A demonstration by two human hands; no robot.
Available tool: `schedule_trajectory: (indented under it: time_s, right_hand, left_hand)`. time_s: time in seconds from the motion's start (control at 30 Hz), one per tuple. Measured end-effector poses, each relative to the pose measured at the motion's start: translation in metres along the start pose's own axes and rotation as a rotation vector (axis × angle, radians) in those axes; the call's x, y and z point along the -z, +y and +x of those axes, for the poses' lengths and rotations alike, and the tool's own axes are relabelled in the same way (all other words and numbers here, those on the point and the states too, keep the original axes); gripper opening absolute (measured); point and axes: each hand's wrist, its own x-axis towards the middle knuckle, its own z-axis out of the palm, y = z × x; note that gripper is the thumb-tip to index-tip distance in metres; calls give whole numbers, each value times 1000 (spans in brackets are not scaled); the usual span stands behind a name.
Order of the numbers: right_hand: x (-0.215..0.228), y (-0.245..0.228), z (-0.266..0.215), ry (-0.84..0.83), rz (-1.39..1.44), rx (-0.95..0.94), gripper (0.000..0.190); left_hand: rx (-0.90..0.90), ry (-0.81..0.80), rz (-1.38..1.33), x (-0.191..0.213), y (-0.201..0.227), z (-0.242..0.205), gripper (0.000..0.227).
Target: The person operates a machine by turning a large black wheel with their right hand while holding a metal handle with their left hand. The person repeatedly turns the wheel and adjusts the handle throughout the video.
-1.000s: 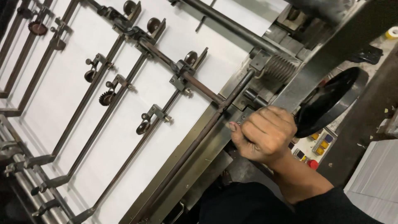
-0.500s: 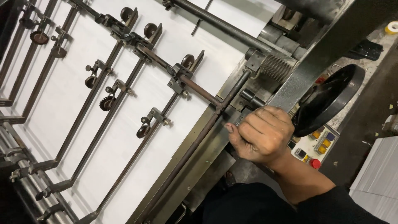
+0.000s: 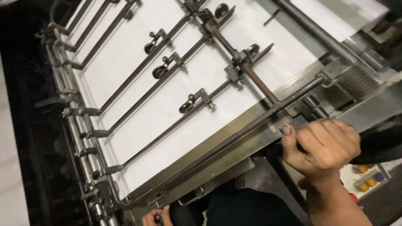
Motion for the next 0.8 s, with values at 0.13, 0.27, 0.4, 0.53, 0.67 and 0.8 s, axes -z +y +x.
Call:
schedule_trajectory:
  time_s: [0.13,0.27,0.4,0.53,0.67,0.8]
  right_hand:
    - [-4,16,-16,-35,-26,41,40]
    - [-6,22,-23,-80,-39,73,39]
    - [-6,22,-22,-64,-76,83,39]
    - [-6,23,-21,-77,-109,74,41]
    - [-7,24,-24,-70,-96,75,41]
    - [-8,28,-29,-63,-64,77,46]
  left_hand:
    - [54,17,-130,38,69,5,31]
    - [91,-70,-85,59,107,8,28]
    - [87,-82,-37,70,122,11,27]
    - [157,-187,81,75,127,11,28]
    - [140,-123,-6,70,125,11,27]
    - [87,-112,-24,63,110,7,26]
